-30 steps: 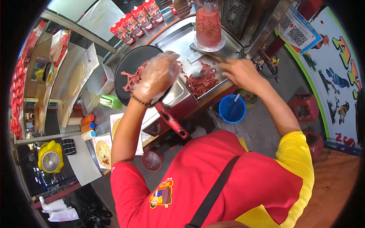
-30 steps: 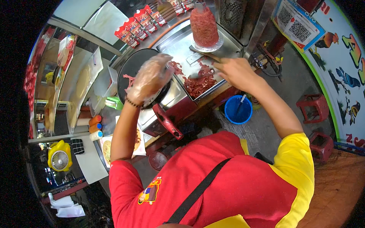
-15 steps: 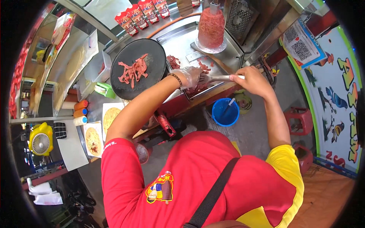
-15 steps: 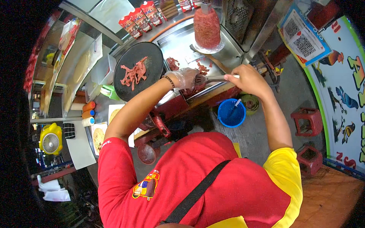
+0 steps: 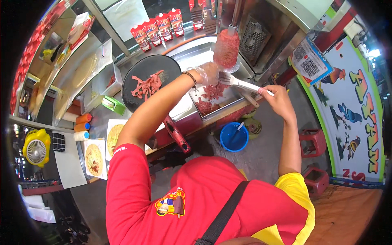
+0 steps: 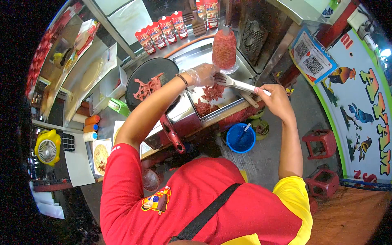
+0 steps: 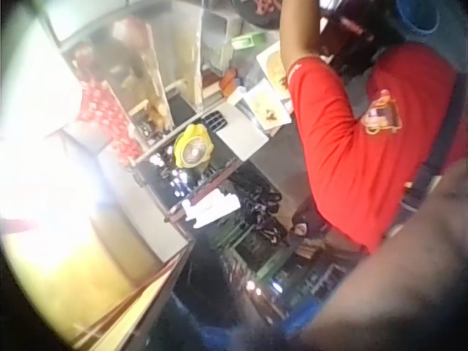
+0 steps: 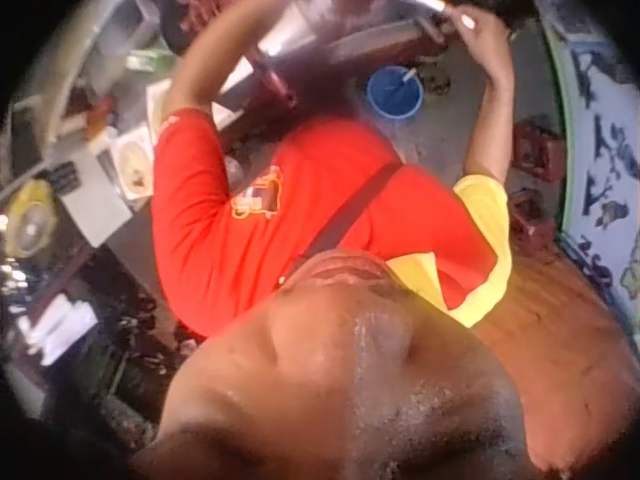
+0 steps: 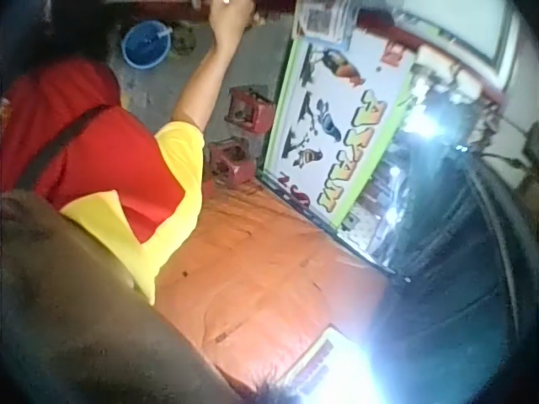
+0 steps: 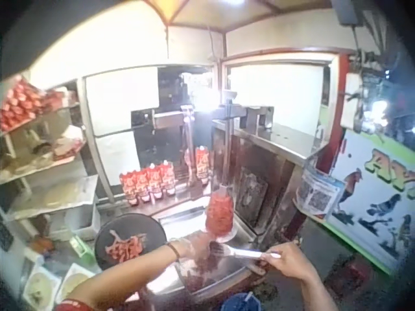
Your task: Preparing two kebabs by adding ingredients to tortillas and rolling them.
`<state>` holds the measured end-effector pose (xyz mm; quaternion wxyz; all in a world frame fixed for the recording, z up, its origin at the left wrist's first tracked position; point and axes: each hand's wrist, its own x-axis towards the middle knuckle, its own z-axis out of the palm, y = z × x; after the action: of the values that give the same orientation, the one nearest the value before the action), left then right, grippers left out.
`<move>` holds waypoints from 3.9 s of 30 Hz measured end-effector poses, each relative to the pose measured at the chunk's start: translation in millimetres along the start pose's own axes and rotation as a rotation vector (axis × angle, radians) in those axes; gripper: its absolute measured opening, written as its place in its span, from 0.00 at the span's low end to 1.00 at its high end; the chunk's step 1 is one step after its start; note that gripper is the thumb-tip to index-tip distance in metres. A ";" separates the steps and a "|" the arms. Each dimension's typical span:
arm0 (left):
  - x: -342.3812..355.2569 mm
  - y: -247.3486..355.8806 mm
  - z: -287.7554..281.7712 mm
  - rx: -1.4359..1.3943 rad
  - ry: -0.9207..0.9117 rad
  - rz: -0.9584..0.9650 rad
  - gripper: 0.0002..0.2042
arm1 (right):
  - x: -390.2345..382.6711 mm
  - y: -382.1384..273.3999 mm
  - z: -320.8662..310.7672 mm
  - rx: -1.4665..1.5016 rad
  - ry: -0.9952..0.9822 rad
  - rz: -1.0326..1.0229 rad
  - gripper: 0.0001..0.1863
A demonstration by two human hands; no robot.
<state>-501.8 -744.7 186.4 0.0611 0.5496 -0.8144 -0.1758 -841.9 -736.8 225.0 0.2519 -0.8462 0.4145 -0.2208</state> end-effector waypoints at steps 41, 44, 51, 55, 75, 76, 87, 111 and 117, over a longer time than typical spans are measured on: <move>-839.5 -187.4 143.8 -0.100 0.695 -0.543 0.23 | -41.5 -503.7 495.9 -0.044 -0.543 -0.643 0.18; -844.4 -191.4 149.3 -0.058 0.668 -0.524 0.23 | -39.6 -513.1 491.4 -0.093 -0.491 -0.689 0.16; -842.4 -200.8 145.1 -0.105 0.669 -0.535 0.17 | -45.9 -514.8 481.3 -0.107 -0.508 -0.733 0.15; -835.3 -203.5 149.4 0.032 0.803 -0.492 0.13 | -48.7 -521.6 489.1 -0.066 -0.492 -0.691 0.14; -821.9 -192.8 151.9 -0.032 0.753 -0.684 0.17 | -74.3 -476.7 490.3 0.050 -0.356 -0.458 0.16; -824.6 -192.0 150.1 -0.028 0.759 -0.687 0.17 | -68.9 -480.0 490.7 0.050 -0.355 -0.466 0.16; -831.1 -198.1 157.8 -0.059 1.107 -0.857 0.15 | 9.1 -528.1 525.9 0.036 -0.478 -0.628 0.17; -849.5 -179.4 175.7 -0.189 1.079 -0.920 0.11 | -79.2 -492.5 487.5 -0.009 -0.382 -0.672 0.13; -833.7 -167.7 169.8 -0.017 0.872 -0.943 0.14 | -85.2 -472.0 458.6 0.000 -0.390 -0.561 0.15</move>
<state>-81.2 0.9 47.3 0.3072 0.8693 -0.3840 0.0494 -343.8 -306.1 142.8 0.2560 -0.9534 0.1096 -0.1158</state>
